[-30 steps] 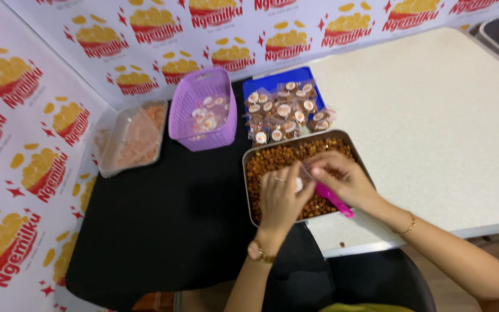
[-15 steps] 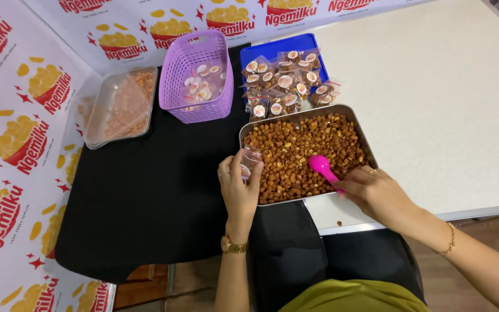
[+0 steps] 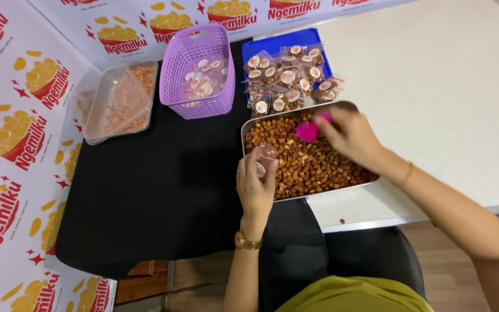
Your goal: Packaging peanuts into small plastic bags using a spoon and sorting packaged items into containers.
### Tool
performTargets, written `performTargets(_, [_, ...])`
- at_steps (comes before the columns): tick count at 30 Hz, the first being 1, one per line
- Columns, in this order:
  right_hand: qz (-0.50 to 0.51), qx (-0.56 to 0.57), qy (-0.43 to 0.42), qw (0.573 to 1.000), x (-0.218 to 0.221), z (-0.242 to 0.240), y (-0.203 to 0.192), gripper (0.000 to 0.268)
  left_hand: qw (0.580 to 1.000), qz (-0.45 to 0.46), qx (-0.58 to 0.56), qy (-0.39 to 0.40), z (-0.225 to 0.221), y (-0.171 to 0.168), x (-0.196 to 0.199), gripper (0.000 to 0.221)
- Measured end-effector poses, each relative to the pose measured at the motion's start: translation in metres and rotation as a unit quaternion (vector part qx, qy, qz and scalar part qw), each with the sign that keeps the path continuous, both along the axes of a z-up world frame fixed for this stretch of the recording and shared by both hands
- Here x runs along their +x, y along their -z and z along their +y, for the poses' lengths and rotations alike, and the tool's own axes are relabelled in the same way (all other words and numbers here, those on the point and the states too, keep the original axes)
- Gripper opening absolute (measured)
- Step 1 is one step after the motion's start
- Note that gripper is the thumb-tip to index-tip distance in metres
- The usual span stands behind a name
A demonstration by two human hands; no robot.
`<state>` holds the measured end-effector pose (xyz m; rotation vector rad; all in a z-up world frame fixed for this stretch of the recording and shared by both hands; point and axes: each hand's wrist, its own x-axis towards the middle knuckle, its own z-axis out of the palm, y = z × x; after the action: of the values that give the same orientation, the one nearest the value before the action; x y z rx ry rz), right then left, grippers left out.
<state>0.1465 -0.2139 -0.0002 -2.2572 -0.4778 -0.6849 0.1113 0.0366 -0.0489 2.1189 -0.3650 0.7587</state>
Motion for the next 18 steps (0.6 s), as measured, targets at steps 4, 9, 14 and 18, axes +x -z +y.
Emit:
performTargets(4, [-0.024, -0.006, -0.011, 1.0, 0.028, 0.019, -0.009, 0.011, 1.0, -0.006, 0.021, -0.007, 0.001, 0.004, -0.002, 0.059])
performTargets(9, [0.049, 0.045, -0.034, 0.997, 0.045, 0.038, 0.012, 0.014, 0.999, 0.002, 0.04, -0.013, 0.0, 0.002, -0.001, 0.061])
performTargets(14, [0.163, 0.151, -0.07, 0.973, 0.057, 0.047, 0.028, 0.015, 0.999, 0.011, 0.043, -0.018, -0.001, 0.004, -0.002, 0.06])
performTargets(18, [0.258, 0.302, -0.076, 0.914, 0.065, 0.052, 0.035, 0.021, 0.998, -0.001, 0.048, -0.035, 0.0, 0.01, 0.001, 0.059])
